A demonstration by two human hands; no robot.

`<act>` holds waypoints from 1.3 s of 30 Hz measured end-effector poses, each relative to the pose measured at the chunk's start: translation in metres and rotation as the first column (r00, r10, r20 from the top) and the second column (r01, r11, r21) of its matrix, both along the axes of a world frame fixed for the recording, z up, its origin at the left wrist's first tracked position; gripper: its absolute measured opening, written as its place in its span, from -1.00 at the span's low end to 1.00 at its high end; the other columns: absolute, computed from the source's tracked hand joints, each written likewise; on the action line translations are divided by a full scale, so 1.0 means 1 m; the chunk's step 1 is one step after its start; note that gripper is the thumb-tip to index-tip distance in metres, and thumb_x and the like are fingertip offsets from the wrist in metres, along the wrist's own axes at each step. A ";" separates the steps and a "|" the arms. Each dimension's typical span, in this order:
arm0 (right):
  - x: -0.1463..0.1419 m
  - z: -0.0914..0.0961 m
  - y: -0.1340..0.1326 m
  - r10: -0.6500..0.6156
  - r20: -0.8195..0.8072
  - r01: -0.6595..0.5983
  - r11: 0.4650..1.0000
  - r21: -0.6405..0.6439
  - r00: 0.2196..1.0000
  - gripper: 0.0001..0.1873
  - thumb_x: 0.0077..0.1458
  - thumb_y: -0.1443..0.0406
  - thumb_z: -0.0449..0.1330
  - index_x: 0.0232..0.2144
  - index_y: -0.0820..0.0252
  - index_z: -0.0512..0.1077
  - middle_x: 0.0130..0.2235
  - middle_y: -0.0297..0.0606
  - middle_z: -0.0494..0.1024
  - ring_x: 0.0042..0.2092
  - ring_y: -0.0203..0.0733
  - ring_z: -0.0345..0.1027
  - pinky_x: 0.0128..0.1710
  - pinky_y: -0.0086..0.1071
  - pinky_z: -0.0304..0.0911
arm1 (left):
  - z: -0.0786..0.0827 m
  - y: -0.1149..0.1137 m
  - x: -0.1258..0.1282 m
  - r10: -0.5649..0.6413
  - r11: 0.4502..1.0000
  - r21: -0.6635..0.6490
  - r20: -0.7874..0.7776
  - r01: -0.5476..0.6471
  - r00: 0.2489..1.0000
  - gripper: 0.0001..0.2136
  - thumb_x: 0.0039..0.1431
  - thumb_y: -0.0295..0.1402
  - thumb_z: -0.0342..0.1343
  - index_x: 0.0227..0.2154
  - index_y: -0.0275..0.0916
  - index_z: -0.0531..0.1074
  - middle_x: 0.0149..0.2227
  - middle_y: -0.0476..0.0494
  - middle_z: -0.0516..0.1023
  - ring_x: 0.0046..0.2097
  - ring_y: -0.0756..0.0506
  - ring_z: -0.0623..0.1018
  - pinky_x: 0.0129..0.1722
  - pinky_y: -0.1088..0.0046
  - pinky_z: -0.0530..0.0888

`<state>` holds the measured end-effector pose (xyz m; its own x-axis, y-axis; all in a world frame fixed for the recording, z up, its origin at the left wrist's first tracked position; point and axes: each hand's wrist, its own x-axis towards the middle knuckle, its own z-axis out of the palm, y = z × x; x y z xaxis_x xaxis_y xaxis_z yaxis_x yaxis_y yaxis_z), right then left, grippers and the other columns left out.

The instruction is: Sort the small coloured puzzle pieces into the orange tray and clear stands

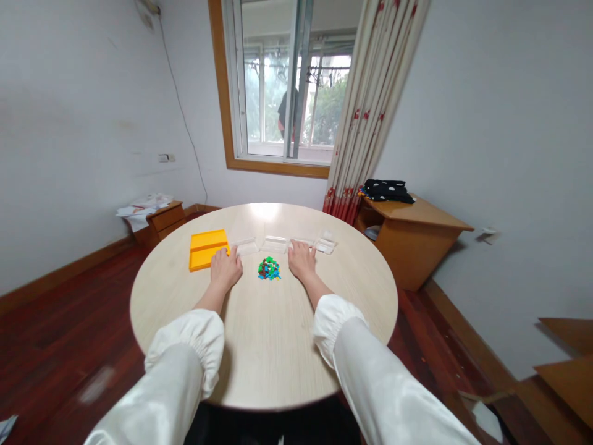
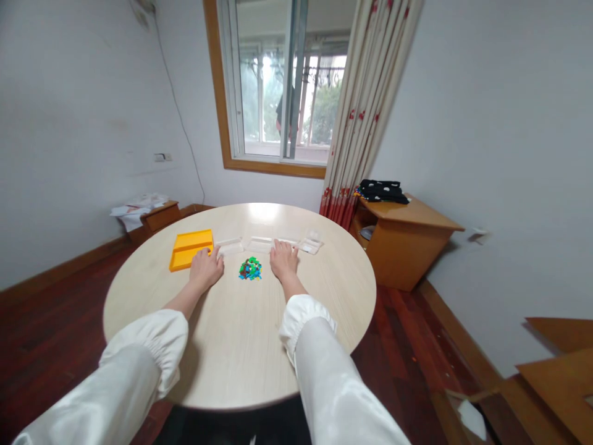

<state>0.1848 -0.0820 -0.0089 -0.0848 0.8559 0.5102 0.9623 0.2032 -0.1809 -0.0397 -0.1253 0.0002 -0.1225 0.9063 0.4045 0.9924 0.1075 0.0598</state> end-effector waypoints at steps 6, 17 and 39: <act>0.018 0.001 0.003 -0.086 -0.023 0.086 0.996 0.031 0.996 -0.57 0.29 0.28 -0.18 0.14 0.22 0.20 0.10 -0.06 0.39 0.11 -0.09 0.16 0.13 -0.12 -0.18 | 0.000 -0.002 -0.004 0.003 1.000 0.015 0.010 -0.003 1.000 -0.57 0.26 -0.29 -0.21 0.13 -0.27 0.29 -0.03 -0.42 0.39 0.00 -0.30 0.37 -0.04 0.18 0.27; 0.075 0.002 0.001 -0.292 0.076 0.297 0.953 -0.056 0.953 -0.65 0.20 0.35 -0.08 -0.18 0.34 0.47 -0.11 0.04 0.53 -0.01 0.04 0.29 0.06 -0.06 -0.10 | -0.001 0.000 -0.007 -0.015 0.999 -0.040 -0.033 0.013 0.999 -0.61 0.25 -0.37 -0.23 0.02 -0.26 0.39 -0.10 -0.35 0.42 -0.06 -0.26 0.40 -0.13 0.25 0.32; 0.075 -0.003 -0.011 -0.105 0.082 0.111 0.992 -0.067 0.991 -0.55 0.18 0.24 0.01 0.11 0.18 0.29 0.03 -0.05 0.42 0.07 -0.01 0.19 0.06 -0.18 -0.08 | 0.001 -0.002 -0.007 -0.023 0.999 -0.039 -0.042 0.021 0.999 -0.67 0.24 -0.45 -0.22 -0.10 -0.31 0.41 -0.19 -0.30 0.49 -0.11 -0.25 0.46 -0.20 0.31 0.34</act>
<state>0.2602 -0.0933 -0.0121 -0.0272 0.8960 0.4432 0.9897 0.0865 -0.1142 -0.0467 -0.1277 0.0007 -0.0856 0.9238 0.3733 0.9961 0.0868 0.0136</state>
